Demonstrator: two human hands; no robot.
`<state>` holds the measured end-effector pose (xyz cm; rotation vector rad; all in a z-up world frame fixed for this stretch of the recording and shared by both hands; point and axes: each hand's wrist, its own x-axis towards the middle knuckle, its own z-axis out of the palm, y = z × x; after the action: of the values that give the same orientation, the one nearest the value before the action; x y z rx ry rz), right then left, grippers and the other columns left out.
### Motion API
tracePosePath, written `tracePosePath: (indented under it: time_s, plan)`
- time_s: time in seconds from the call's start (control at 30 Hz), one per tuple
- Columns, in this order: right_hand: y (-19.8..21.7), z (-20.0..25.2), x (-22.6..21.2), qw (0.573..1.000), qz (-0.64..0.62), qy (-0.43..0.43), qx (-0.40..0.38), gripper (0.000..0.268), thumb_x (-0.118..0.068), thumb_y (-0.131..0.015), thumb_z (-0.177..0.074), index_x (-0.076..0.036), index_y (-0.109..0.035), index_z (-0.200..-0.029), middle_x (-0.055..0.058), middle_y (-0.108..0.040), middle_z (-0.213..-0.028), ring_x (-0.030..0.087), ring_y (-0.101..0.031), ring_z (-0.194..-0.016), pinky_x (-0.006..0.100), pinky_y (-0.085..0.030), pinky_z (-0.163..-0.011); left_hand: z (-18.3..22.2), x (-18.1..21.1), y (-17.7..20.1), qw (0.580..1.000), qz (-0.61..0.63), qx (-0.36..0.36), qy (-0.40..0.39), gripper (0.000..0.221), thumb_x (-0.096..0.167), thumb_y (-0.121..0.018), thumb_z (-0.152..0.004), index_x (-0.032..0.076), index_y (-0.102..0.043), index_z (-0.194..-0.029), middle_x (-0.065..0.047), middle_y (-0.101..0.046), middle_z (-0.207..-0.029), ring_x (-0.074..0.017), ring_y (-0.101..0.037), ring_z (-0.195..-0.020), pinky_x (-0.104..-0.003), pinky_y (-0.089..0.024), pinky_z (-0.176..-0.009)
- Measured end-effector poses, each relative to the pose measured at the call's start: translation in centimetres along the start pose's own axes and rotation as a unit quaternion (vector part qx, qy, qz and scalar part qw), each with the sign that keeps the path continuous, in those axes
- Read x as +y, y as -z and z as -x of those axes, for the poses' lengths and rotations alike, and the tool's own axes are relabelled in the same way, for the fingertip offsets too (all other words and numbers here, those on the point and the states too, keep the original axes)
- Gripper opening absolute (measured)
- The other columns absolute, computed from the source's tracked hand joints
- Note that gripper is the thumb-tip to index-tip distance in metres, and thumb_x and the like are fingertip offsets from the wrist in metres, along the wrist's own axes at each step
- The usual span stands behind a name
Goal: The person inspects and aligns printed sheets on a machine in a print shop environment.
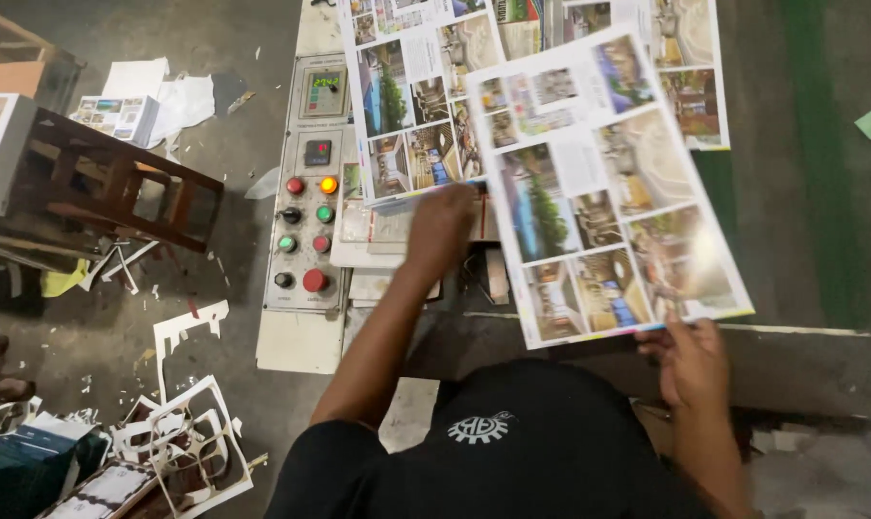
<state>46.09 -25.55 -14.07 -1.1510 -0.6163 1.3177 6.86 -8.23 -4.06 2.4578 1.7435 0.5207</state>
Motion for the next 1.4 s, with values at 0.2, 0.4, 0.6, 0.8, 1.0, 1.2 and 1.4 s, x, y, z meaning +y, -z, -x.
tracePosePath:
  time_s: [0.2, 0.4, 0.6, 0.8, 1.0, 1.2, 1.4]
  plan:
    - [6.4, 2.6, -0.1, 0.992, 0.011, -0.010, 0.126, 0.020, -0.012, -0.063, -0.109, -0.002, -0.048, -0.119, 0.015, -0.066, -0.102, 0.025, -0.070, -0.078, 0.036, -0.059, -0.062, 1.0, -2.5, -2.7, 0.992, -0.099, 0.076, 0.022, 0.085, 0.051, -0.064, -0.086, -0.008, -0.043, -0.143, -0.029, -0.031, -0.154, -0.0466, -0.033, -0.145, -0.064, -0.021, -0.113]
    - [9.8, 3.3, 0.9, 0.989, 0.007, -0.056, 0.137, 0.021, -0.013, -0.061, -0.107, -0.005, -0.057, -0.126, 0.011, -0.068, -0.101, 0.024, -0.071, -0.079, 0.033, -0.057, -0.061, -2.8, -5.0, 1.5, 0.986, -0.161, -0.043, 0.017, 0.036, 0.038, -0.063, -0.097, 0.008, -0.067, -0.117, -0.015, -0.069, -0.122, -0.0319, -0.068, -0.108, -0.053, -0.048, -0.097]
    - [10.5, 2.2, 1.0, 0.992, 0.019, -0.046, 0.112, 0.020, -0.014, -0.061, -0.108, -0.006, -0.058, -0.126, 0.009, -0.066, -0.099, 0.024, -0.071, -0.079, 0.034, -0.057, -0.060, -5.8, -6.7, 5.5, 0.983, -0.130, -0.089, -0.092, 0.023, 0.032, -0.071, -0.089, 0.012, -0.075, -0.080, -0.016, -0.071, -0.073, -0.0369, -0.071, -0.068, -0.050, -0.053, -0.059]
    - [7.3, 1.6, -0.3, 0.980, 0.081, -0.119, 0.135, 0.020, -0.018, -0.059, -0.106, -0.002, -0.053, -0.117, 0.014, -0.068, -0.096, 0.025, -0.072, -0.078, 0.035, -0.058, -0.060, -4.9, -7.8, 5.8, 0.986, -0.125, -0.009, -0.105, 0.009, 0.016, -0.071, -0.087, 0.012, -0.070, -0.079, -0.013, -0.071, -0.074, -0.0351, -0.069, -0.067, -0.048, -0.053, -0.065]
    - [2.0, -1.6, -2.9, 0.984, 0.105, -0.084, 0.114, 0.024, -0.016, -0.064, -0.108, 0.001, -0.052, -0.120, 0.017, -0.068, -0.097, 0.026, -0.071, -0.078, 0.035, -0.055, -0.057, -1.6, -1.4, 10.4, 0.962, -0.042, 0.255, -0.088, 0.012, 0.011, -0.073, -0.091, 0.008, -0.064, -0.085, -0.010, -0.064, -0.073, -0.0311, -0.063, -0.067, -0.045, -0.050, -0.067]
    - [0.6, -10.1, -3.6, 0.992, 0.105, -0.056, 0.043, 0.025, -0.018, -0.061, -0.105, -0.003, -0.053, -0.125, 0.013, -0.070, -0.098, 0.023, -0.072, -0.078, 0.033, -0.054, -0.057, 1.4, -0.4, 8.0, 0.967, 0.013, 0.245, -0.070, 0.008, 0.007, -0.068, -0.096, 0.007, -0.060, -0.095, -0.012, -0.063, -0.089, -0.0340, -0.065, -0.081, -0.044, -0.052, -0.069]
    - [-4.0, -7.2, -5.9, 0.959, 0.223, -0.149, 0.096, 0.037, -0.028, -0.052, -0.107, -0.004, -0.060, -0.136, 0.014, -0.076, -0.106, 0.022, -0.071, -0.081, 0.033, -0.057, -0.065, 5.6, 0.9, 4.8, 0.968, 0.085, 0.227, -0.067, 0.013, 0.000, -0.068, -0.091, 0.009, -0.061, -0.097, -0.013, -0.060, -0.086, -0.0337, -0.062, -0.078, -0.046, -0.050, -0.063]
